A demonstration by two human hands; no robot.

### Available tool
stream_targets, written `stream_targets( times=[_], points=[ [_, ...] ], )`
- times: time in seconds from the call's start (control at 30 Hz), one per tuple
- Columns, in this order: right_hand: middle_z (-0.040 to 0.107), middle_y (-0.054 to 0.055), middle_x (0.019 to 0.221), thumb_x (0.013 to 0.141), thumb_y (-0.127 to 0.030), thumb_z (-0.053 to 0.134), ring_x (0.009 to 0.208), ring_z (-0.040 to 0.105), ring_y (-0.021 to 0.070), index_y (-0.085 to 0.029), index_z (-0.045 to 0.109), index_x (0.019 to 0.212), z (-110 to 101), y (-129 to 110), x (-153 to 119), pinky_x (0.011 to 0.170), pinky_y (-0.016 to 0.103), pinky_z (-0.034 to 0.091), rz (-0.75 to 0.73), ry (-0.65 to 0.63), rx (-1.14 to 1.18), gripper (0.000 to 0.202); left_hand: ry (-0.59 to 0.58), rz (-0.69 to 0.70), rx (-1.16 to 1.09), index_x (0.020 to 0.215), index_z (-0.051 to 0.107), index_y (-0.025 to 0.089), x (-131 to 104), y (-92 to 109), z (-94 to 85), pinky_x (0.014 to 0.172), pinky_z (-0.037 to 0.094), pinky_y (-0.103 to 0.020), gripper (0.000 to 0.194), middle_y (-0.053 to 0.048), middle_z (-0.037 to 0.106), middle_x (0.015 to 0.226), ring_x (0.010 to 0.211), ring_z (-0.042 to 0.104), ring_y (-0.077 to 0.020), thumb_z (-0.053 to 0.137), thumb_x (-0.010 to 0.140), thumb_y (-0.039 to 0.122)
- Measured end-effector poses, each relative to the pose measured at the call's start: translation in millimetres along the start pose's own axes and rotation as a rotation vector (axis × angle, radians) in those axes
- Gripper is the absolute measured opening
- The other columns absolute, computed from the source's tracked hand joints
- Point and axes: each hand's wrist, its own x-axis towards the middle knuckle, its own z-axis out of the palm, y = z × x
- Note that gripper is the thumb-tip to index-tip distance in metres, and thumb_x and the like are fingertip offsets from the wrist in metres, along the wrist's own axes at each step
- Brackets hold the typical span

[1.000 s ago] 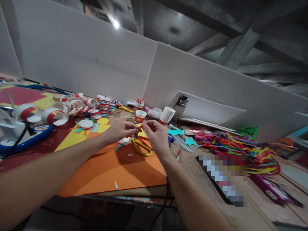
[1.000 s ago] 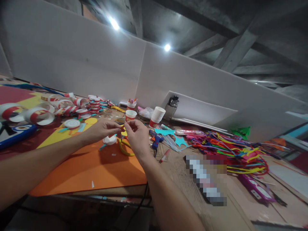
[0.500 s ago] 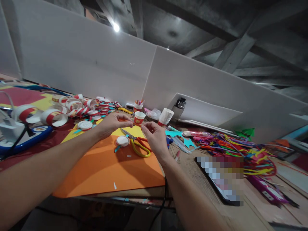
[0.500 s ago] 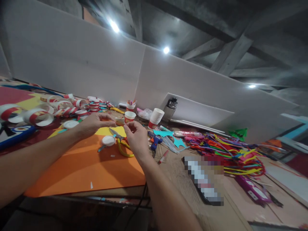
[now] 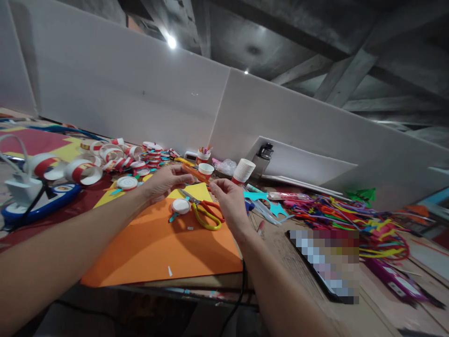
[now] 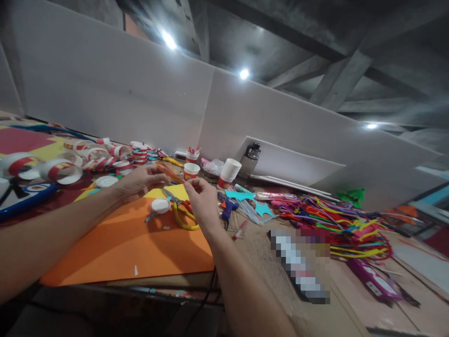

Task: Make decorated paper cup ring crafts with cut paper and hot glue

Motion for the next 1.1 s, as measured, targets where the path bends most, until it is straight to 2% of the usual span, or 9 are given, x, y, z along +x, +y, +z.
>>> stream_targets(
  times=[0.1, 0.2, 0.43, 0.57, 0.77, 0.87, 1.1],
  points=[
    [0.059, -0.002, 0.067, 0.075, -0.038, 0.065, 0.06, 0.048, 0.011, -0.017, 0.063, 0.074, 1, 1, 0, 0.058, 0.024, 0.039, 0.004, 0.024, 0.053, 0.021, -0.086, -0.037, -0.046, 0.088, 0.074, 0.015, -2, -9, 6.6, 0.064, 0.044, -0.022, 0.031, -0.007, 0.071, 0.088, 0.079, 0.063, -0.013, 0.085, 0.063, 0.029],
    [0.058, -0.002, 0.066, 0.075, -0.038, 0.064, 0.06, 0.048, 0.0111, -0.017, 0.064, 0.074, 5, 2, -2, 0.059, 0.024, 0.039, -0.008, 0.029, 0.075, 0.02, -0.13, -0.062, -0.124, 0.088, 0.075, 0.014, -6, -14, 14.4, 0.063, 0.044, -0.022, 0.032, -0.007, 0.071, 0.084, 0.074, 0.062, -0.0123, 0.086, 0.062, 0.03],
    [0.061, -0.001, 0.069, 0.075, -0.036, 0.064, 0.062, 0.05, 0.0111, -0.017, 0.064, 0.074, 16, 7, -8, 0.06, 0.024, 0.041, 0.01, -0.019, 0.128, 0.02, -0.009, -0.034, -0.264, 0.081, 0.076, 0.012, -9, -17, 22.6, 0.052, 0.04, -0.018, 0.033, -0.003, 0.066, 0.066, 0.056, 0.052, -0.0065, 0.09, 0.054, 0.025],
    [0.06, -0.001, 0.069, 0.075, -0.036, 0.065, 0.062, 0.05, 0.0107, -0.017, 0.064, 0.076, 17, 8, -10, 0.06, 0.024, 0.041, 0.007, -0.018, 0.153, 0.019, 0.002, -0.015, -0.275, 0.078, 0.075, 0.01, -8, -17, 24.0, 0.05, 0.039, -0.018, 0.031, -0.003, 0.065, 0.065, 0.056, 0.053, -0.0067, 0.09, 0.054, 0.025],
    [0.063, 0.0, 0.07, 0.077, -0.035, 0.064, 0.061, 0.052, 0.0116, -0.017, 0.063, 0.076, 19, 4, -12, 0.058, 0.024, 0.042, -0.027, 0.068, 0.072, 0.018, 0.029, -0.026, -0.273, 0.078, 0.074, 0.008, -11, -14, 29.5, 0.053, 0.041, -0.018, 0.031, -0.005, 0.068, 0.07, 0.055, 0.051, -0.0054, 0.088, 0.058, 0.027],
    [0.063, 0.0, 0.071, 0.077, -0.034, 0.063, 0.062, 0.054, 0.0123, -0.018, 0.063, 0.076, 21, 3, -14, 0.06, 0.025, 0.043, -0.028, 0.056, 0.061, 0.017, 0.048, -0.047, -0.274, 0.075, 0.073, 0.008, -11, -13, 31.0, 0.053, 0.041, -0.019, 0.03, -0.006, 0.068, 0.071, 0.056, 0.052, -0.0064, 0.088, 0.057, 0.027],
    [0.064, -0.001, 0.071, 0.077, -0.034, 0.063, 0.063, 0.054, 0.0119, -0.018, 0.062, 0.075, 21, 3, -15, 0.06, 0.024, 0.042, -0.024, 0.03, 0.101, 0.016, 0.039, -0.046, -0.291, 0.069, 0.072, 0.01, -13, -9, 32.6, 0.05, 0.037, -0.019, 0.03, 0.0, 0.062, 0.061, 0.052, 0.047, -0.0051, 0.09, 0.054, 0.027]
  ],
)
